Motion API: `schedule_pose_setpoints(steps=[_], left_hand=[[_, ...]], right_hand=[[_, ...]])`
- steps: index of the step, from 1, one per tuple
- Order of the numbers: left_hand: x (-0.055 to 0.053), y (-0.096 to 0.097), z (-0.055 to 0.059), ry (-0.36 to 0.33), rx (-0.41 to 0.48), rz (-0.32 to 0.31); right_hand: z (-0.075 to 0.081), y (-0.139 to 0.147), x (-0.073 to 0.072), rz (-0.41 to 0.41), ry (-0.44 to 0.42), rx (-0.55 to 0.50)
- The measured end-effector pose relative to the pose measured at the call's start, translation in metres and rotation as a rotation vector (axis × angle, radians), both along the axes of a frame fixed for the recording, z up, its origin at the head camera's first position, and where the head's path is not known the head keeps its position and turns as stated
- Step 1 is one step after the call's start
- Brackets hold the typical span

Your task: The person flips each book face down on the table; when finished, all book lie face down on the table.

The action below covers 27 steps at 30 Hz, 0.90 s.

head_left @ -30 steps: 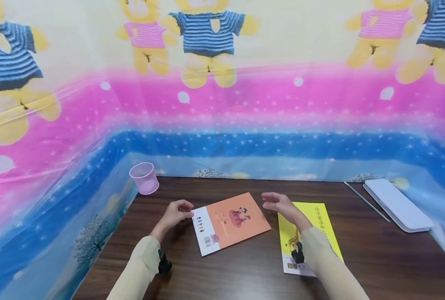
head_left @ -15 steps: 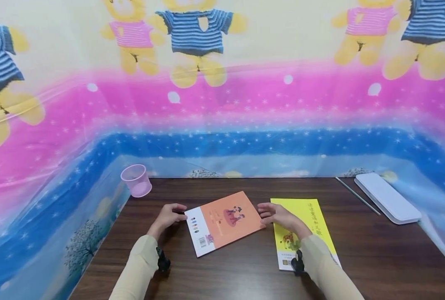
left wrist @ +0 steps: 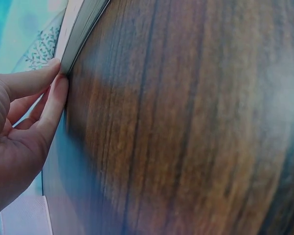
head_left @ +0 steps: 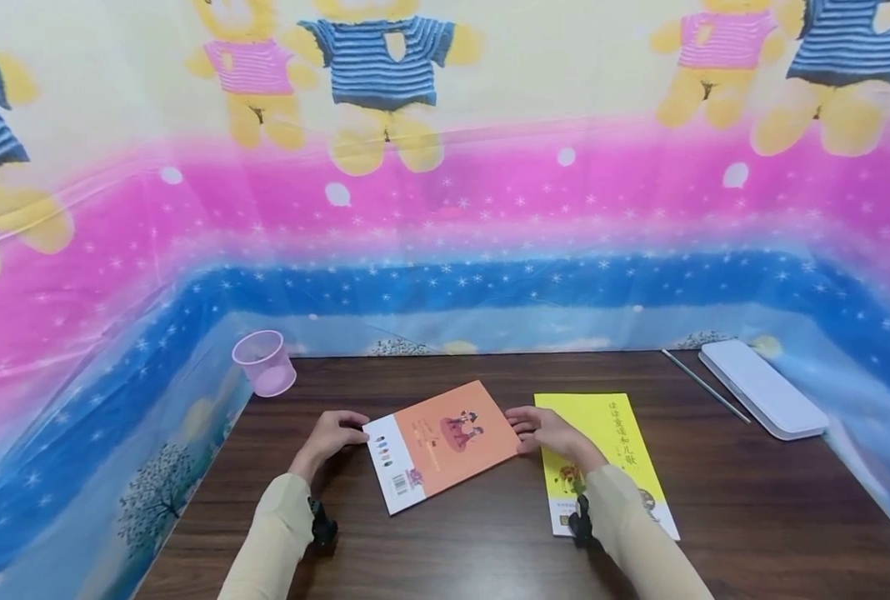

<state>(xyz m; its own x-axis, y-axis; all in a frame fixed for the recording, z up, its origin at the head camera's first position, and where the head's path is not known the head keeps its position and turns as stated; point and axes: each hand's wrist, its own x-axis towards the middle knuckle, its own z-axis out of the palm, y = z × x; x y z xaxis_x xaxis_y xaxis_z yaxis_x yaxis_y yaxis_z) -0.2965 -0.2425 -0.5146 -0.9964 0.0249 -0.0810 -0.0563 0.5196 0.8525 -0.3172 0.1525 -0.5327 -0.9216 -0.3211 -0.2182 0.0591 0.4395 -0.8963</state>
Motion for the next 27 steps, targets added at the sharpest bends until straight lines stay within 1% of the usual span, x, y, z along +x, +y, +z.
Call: schedule_pose_setpoints(steps=[7,10,15,19,21,24,27], left_hand=[[0.003,-0.003,0.001,0.001,-0.009,0.002],[0.007,-0.005,0.004,-0.010,-0.021,-0.003],[0.011,-0.013,0.005,-0.020,-0.027,-0.057],[0.015,-0.016,0.006,-0.027,-0.034,-0.113],[0.018,-0.016,0.005,-0.034,-0.044,-0.130],[0.024,-0.016,0.003,-0.044,-0.046,-0.140],[0.028,-0.018,0.002,-0.049,-0.030,-0.160]], right_hand=[[-0.001,-0.007,-0.004,-0.083,0.003,-0.002],[-0.003,-0.009,-0.007,-0.101,0.027,0.004],[-0.006,-0.016,-0.017,-0.135,0.071,0.029],[-0.003,-0.020,-0.021,-0.168,0.099,0.059],[0.000,-0.020,-0.022,-0.176,0.112,0.064],[0.003,-0.022,-0.023,-0.177,0.135,0.054],[0.005,-0.026,-0.024,-0.197,0.164,0.062]])
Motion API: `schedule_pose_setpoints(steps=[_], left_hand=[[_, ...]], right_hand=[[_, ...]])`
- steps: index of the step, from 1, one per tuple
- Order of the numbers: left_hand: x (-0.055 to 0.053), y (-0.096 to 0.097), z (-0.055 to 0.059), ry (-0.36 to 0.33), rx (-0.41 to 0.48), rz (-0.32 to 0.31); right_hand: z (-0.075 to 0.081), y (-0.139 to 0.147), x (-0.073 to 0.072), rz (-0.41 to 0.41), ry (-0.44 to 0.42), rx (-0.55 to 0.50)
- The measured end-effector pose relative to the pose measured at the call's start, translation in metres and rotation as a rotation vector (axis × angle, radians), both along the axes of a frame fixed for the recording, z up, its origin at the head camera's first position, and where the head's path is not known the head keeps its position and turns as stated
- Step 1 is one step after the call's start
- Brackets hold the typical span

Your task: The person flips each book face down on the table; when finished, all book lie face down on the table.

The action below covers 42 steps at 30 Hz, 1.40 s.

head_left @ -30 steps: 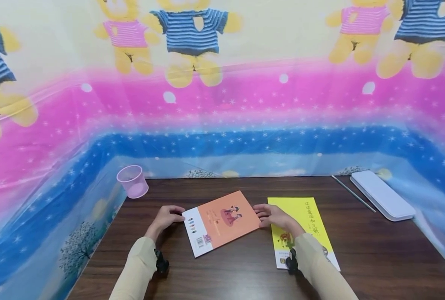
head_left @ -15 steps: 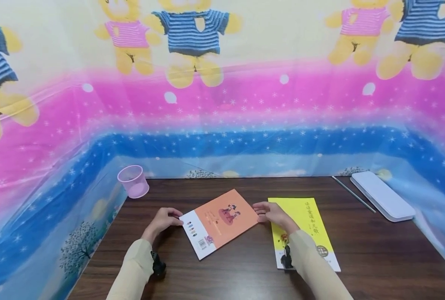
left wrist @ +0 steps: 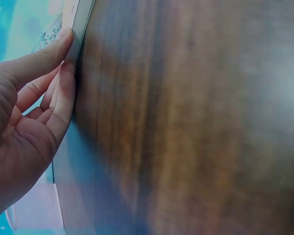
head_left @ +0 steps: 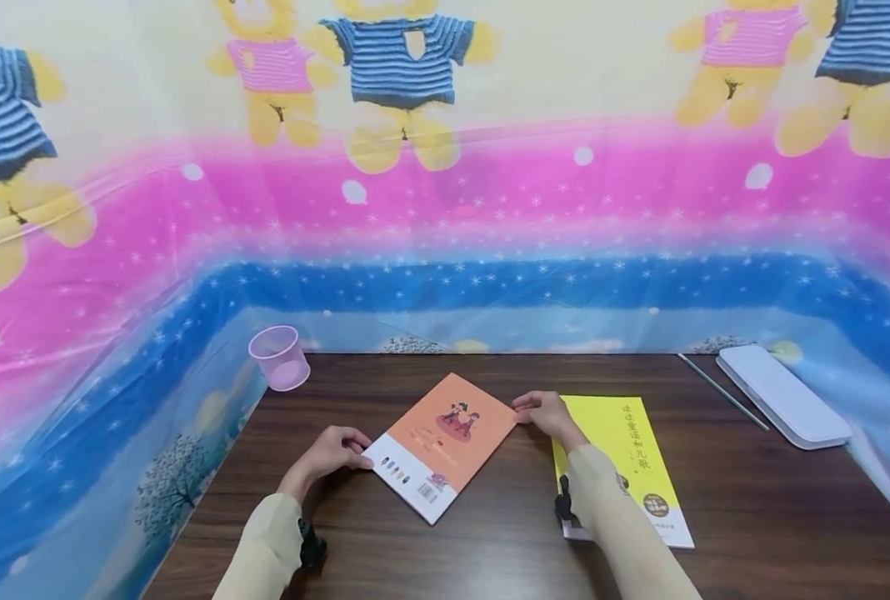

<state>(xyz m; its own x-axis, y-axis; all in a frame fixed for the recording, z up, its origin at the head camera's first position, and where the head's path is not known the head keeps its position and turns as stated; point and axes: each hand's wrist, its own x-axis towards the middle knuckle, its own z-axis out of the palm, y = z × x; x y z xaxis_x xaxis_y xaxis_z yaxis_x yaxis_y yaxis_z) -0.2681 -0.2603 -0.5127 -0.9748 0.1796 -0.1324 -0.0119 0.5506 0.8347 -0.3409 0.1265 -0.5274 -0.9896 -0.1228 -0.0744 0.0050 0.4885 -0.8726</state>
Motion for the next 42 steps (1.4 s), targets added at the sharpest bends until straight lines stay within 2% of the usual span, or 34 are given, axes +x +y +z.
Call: schedule_pose_setpoints(steps=[5,12,16,23,31,39,42], left_hand=[[0.006,-0.002,0.000,-0.004,0.042,-0.043],[0.013,0.002,0.000,-0.012,0.074,-0.124],[0.017,0.007,0.000,-0.006,0.064,-0.133],[0.020,0.015,0.000,-0.013,0.036,-0.130],[0.020,0.028,-0.004,-0.005,0.031,-0.132],[0.019,0.039,-0.009,0.011,0.011,-0.160],[0.019,0.041,-0.011,0.016,-0.009,-0.164]], right_hand=[[0.002,-0.012,-0.001,-0.072,0.035,0.008],[-0.004,-0.025,-0.007,-0.206,0.108,0.048],[-0.004,-0.026,-0.008,-0.240,0.117,0.045],[-0.007,-0.029,-0.013,-0.232,0.072,-0.013],[-0.007,-0.036,-0.017,-0.161,0.003,-0.104],[-0.005,-0.043,-0.014,-0.097,0.012,0.000],[-0.004,-0.045,-0.014,-0.081,-0.011,-0.003]])
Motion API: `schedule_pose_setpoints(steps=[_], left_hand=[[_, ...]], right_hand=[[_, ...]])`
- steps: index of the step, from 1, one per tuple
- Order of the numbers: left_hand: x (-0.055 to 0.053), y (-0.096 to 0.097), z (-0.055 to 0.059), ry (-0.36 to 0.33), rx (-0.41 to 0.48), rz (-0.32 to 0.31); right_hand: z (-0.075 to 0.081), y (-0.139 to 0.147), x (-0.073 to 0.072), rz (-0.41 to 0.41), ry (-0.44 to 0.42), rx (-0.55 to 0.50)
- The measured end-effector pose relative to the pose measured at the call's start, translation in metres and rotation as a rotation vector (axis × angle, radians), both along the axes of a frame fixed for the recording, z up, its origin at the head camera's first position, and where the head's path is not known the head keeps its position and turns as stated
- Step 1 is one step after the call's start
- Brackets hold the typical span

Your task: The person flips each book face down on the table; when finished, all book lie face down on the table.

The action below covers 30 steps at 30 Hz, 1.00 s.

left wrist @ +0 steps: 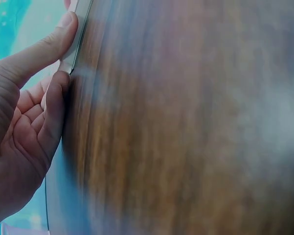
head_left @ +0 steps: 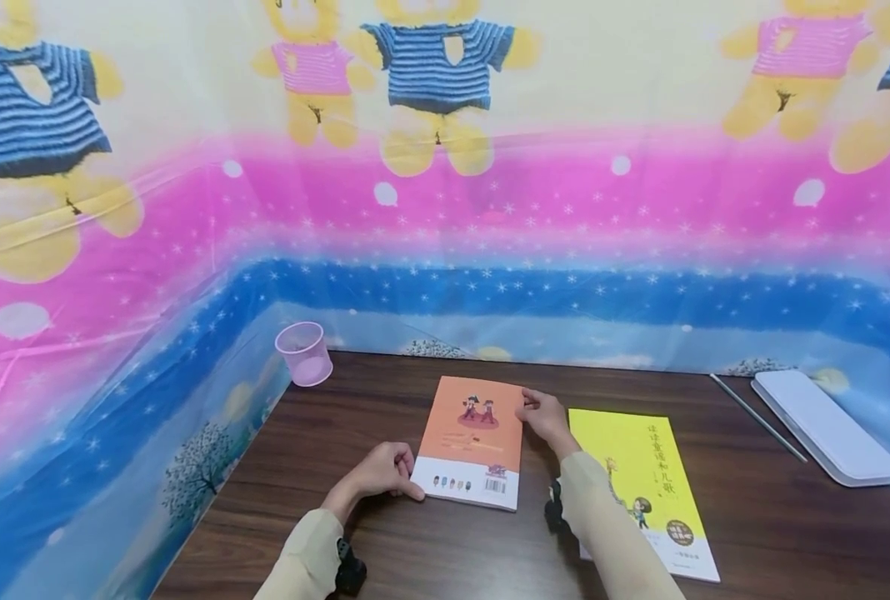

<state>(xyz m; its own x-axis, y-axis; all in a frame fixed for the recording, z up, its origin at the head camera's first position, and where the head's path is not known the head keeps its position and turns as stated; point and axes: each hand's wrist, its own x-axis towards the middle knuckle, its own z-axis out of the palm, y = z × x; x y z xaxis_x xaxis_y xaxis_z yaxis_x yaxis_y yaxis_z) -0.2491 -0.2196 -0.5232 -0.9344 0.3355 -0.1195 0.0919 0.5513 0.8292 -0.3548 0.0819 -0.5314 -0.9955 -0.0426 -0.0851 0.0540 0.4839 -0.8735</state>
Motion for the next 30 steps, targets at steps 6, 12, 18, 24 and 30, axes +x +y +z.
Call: schedule_pose_setpoints(steps=[6,12,18,24,30], left_hand=[[0.002,0.007,0.001,0.011,-0.051,0.000],[0.002,0.011,0.000,0.015,-0.072,0.000],[0.001,0.013,0.004,0.004,-0.077,0.002],[0.002,0.014,0.012,-0.018,-0.078,-0.016],[0.001,0.010,0.015,-0.009,-0.077,0.041]], right_hand=[[-0.003,0.001,-0.002,0.015,-0.027,-0.015],[-0.006,0.002,-0.006,0.016,-0.022,-0.008],[-0.007,0.005,-0.009,0.007,-0.024,-0.015],[-0.006,0.009,-0.009,0.019,-0.053,-0.093],[0.000,0.021,-0.007,0.055,-0.049,-0.138]])
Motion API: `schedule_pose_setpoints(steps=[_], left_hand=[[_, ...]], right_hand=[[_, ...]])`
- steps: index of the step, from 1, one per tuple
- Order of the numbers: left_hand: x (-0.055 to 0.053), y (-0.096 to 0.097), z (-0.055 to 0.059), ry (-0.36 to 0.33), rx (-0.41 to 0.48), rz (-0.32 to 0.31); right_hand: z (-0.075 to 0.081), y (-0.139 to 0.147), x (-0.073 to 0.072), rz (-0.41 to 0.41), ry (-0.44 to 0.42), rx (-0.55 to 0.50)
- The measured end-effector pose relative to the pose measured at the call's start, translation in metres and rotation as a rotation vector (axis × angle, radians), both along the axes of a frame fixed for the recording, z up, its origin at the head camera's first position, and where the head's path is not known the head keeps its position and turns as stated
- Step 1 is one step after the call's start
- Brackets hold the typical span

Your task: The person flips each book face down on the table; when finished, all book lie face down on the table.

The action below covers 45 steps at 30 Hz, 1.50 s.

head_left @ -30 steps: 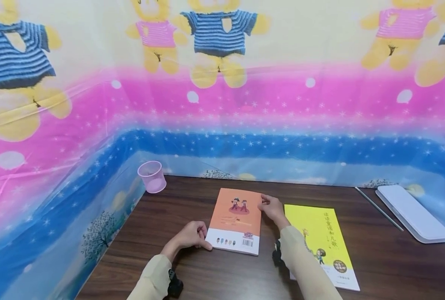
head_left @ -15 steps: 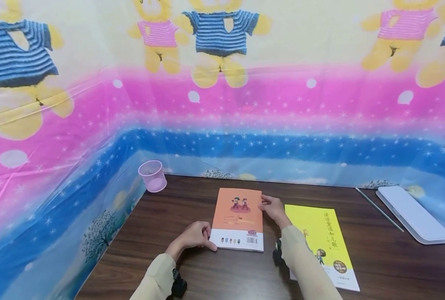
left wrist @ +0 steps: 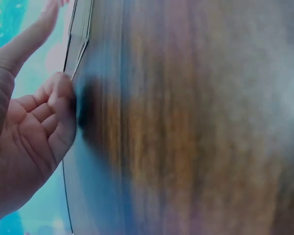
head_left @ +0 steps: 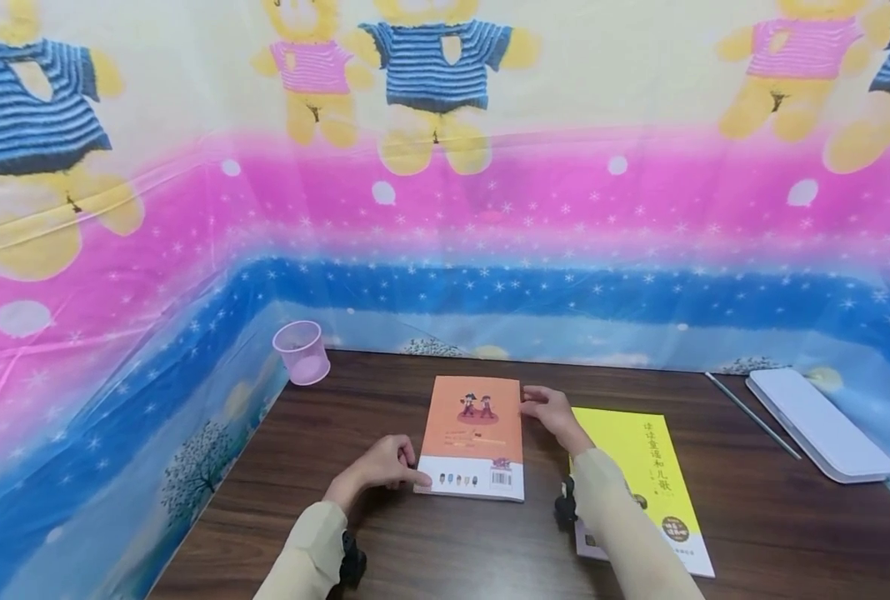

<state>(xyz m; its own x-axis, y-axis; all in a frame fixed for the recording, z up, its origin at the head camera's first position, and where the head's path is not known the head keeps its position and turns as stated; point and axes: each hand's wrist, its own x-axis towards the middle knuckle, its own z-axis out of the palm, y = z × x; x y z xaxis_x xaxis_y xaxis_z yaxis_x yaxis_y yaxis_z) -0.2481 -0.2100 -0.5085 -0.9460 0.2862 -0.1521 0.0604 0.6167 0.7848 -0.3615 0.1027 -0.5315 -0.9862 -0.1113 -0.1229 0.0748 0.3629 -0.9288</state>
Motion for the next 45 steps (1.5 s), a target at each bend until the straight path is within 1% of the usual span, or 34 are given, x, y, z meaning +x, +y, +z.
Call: schedule_pose_setpoints(steps=[5,8,11,15,17,20,24,27,31,35,39,42,45], left_hand=[[-0.004,0.002,0.000,0.074,0.023,0.060],[-0.007,0.010,0.002,0.115,0.038,0.065],[-0.010,0.025,0.008,0.163,0.066,0.040],[-0.013,0.051,0.020,0.245,0.133,-0.043],[-0.016,0.065,0.025,0.271,0.166,-0.081],[-0.020,0.085,0.032,0.269,0.205,-0.111],[-0.026,0.111,0.034,0.263,0.240,-0.136],[-0.029,0.131,0.032,0.247,0.260,-0.169],[-0.031,0.158,0.026,0.209,0.284,-0.202],[-0.033,0.183,0.022,0.210,0.302,-0.207],[-0.033,0.202,0.018,0.199,0.324,-0.221],[-0.030,0.213,0.012,0.201,0.292,-0.239],[-0.026,0.220,0.002,0.240,0.225,-0.265]], right_hand=[[0.009,0.026,0.001,0.017,0.029,0.001],[0.015,0.043,0.003,0.028,0.034,-0.002],[0.020,0.060,0.004,0.036,0.037,-0.002],[0.028,0.085,0.005,0.034,0.033,-0.014],[0.032,0.098,0.006,0.026,0.032,-0.013],[0.038,0.116,0.007,0.005,0.034,0.007],[0.044,0.139,0.010,-0.019,0.041,0.034],[0.044,0.155,0.012,-0.044,0.045,0.046],[0.039,0.174,0.014,-0.078,0.042,0.066],[0.034,0.188,0.017,-0.104,0.034,0.086],[0.029,0.198,0.021,-0.142,0.022,0.105],[0.023,0.204,0.025,-0.154,-0.008,0.122],[0.014,0.211,0.029,-0.143,-0.052,0.148]])
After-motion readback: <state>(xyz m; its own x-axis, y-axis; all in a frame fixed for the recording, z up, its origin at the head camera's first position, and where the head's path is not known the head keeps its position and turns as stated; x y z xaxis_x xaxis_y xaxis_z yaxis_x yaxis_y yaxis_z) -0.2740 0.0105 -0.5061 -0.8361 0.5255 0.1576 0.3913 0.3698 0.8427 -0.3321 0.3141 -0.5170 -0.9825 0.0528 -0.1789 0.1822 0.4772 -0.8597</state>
